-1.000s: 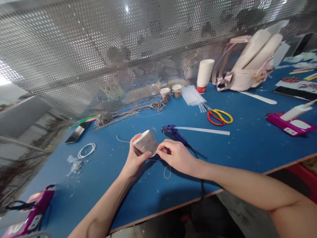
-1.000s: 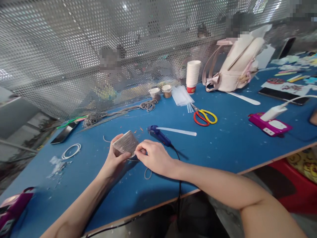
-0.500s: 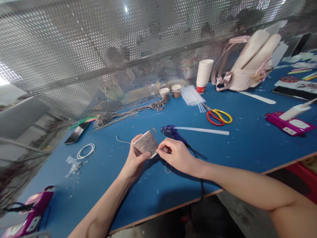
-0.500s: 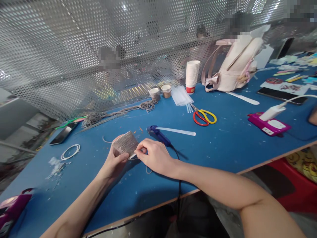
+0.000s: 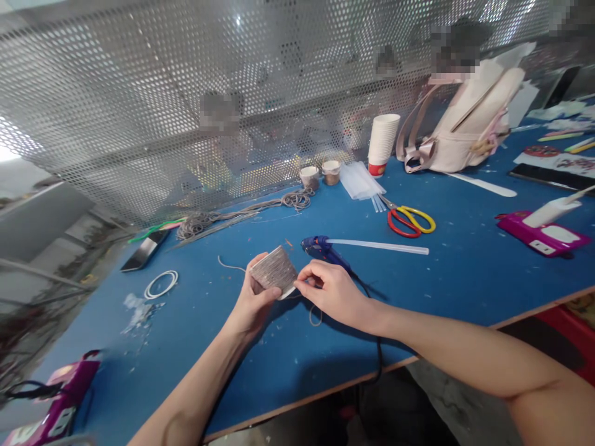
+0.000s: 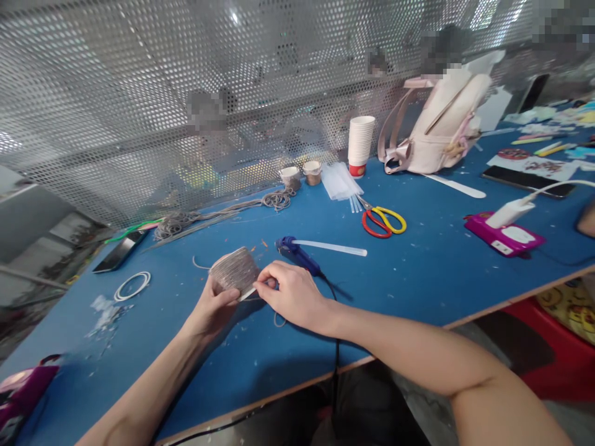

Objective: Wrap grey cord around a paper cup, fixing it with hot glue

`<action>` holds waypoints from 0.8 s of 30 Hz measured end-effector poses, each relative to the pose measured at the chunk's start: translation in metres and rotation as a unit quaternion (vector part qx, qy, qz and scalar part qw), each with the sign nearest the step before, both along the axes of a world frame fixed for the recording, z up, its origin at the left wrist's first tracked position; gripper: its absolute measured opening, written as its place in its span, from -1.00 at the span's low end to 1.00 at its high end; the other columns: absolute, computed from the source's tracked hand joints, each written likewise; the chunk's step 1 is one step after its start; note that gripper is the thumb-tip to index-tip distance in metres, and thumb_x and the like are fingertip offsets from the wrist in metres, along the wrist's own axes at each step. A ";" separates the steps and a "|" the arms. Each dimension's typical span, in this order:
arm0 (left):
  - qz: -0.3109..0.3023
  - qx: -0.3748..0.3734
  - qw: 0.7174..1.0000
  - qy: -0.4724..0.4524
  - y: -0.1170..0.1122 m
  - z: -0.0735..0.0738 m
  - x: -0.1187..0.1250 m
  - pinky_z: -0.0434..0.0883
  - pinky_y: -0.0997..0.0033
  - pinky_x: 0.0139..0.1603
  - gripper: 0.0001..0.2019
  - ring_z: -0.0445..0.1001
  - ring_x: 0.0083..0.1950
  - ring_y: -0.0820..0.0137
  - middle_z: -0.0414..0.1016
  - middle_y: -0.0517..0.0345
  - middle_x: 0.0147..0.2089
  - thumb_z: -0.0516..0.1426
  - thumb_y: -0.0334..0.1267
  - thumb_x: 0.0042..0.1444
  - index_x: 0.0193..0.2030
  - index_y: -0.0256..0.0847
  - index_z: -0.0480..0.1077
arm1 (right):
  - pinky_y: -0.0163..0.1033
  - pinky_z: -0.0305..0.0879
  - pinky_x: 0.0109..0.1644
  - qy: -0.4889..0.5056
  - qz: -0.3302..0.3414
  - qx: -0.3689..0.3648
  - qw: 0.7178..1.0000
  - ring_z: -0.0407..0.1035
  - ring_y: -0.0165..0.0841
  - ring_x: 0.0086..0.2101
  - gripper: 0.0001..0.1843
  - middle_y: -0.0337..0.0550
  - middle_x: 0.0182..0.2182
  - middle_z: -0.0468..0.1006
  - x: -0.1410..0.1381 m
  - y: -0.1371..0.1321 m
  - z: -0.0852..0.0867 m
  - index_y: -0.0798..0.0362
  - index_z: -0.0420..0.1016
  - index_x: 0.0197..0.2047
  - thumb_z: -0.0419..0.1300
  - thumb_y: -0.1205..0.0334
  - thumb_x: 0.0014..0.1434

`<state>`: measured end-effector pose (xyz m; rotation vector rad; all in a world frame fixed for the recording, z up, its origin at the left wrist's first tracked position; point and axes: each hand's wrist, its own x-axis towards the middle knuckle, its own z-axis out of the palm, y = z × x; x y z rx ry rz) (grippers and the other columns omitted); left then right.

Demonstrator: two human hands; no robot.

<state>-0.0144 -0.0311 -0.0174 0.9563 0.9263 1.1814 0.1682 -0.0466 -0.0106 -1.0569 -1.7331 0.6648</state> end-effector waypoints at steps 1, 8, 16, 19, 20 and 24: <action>0.000 0.003 1.000 -0.002 0.001 -0.001 -0.001 0.27 -0.05 0.22 -0.25 0.45 0.10 0.10 0.49 0.06 0.03 0.42 -0.31 -0.35 0.07 -0.03 0.32 | -0.36 0.23 -0.37 0.002 0.000 0.000 1.000 0.30 -0.47 -0.49 -0.87 -0.29 -0.49 0.46 0.000 0.000 0.000 0.06 0.43 -0.44 0.24 0.40 0.12; -0.010 -0.003 1.000 -0.007 0.002 -0.005 -0.005 0.22 -0.15 0.26 -0.23 0.40 0.17 0.03 0.47 0.02 0.10 0.43 -0.28 -0.36 0.10 -0.03 0.32 | -0.35 0.23 -0.36 0.003 -0.002 -0.007 1.000 0.32 -0.47 -0.48 -0.90 -0.27 -0.47 0.47 0.002 0.001 -0.001 0.07 0.45 -0.41 0.24 0.39 0.13; -0.041 -0.007 0.999 -0.019 -0.003 0.001 -0.004 0.30 -0.01 0.24 -0.27 0.42 0.18 0.07 0.46 0.03 0.13 0.39 -0.32 -0.27 0.12 -0.03 0.30 | -0.35 0.25 -0.34 0.012 0.001 -0.011 1.000 0.33 -0.46 -0.46 -0.89 -0.27 -0.47 0.47 0.002 -0.001 -0.001 0.05 0.45 -0.42 0.22 0.38 0.15; -0.043 -0.004 0.999 -0.024 -0.003 0.002 -0.003 0.31 -0.02 0.23 -0.26 0.40 0.20 0.05 0.45 0.02 0.15 0.39 -0.32 -0.26 0.14 -0.03 0.28 | -0.35 0.26 -0.34 0.007 0.001 -0.014 1.000 0.34 -0.45 -0.46 -0.88 -0.27 -0.47 0.47 0.002 -0.001 0.002 0.05 0.44 -0.43 0.22 0.38 0.14; -0.041 -0.005 0.999 -0.026 -0.004 0.002 -0.003 0.30 -0.04 0.24 -0.26 0.39 0.21 0.04 0.44 0.02 0.16 0.39 -0.32 -0.26 0.14 -0.03 0.28 | -0.35 0.26 -0.34 0.007 0.002 -0.014 1.000 0.33 -0.45 -0.46 -0.87 -0.28 -0.48 0.46 0.002 -0.001 0.002 0.05 0.44 -0.44 0.22 0.39 0.14; -0.037 -0.008 0.999 -0.028 -0.005 0.006 -0.002 0.28 -0.10 0.25 -0.26 0.37 0.23 -0.01 0.45 0.00 0.17 0.39 -0.30 -0.27 0.14 -0.03 0.30 | -0.34 0.25 -0.33 0.010 0.006 -0.010 1.000 0.33 -0.45 -0.46 -0.87 -0.28 -0.48 0.45 0.003 -0.001 0.003 0.05 0.44 -0.44 0.22 0.39 0.14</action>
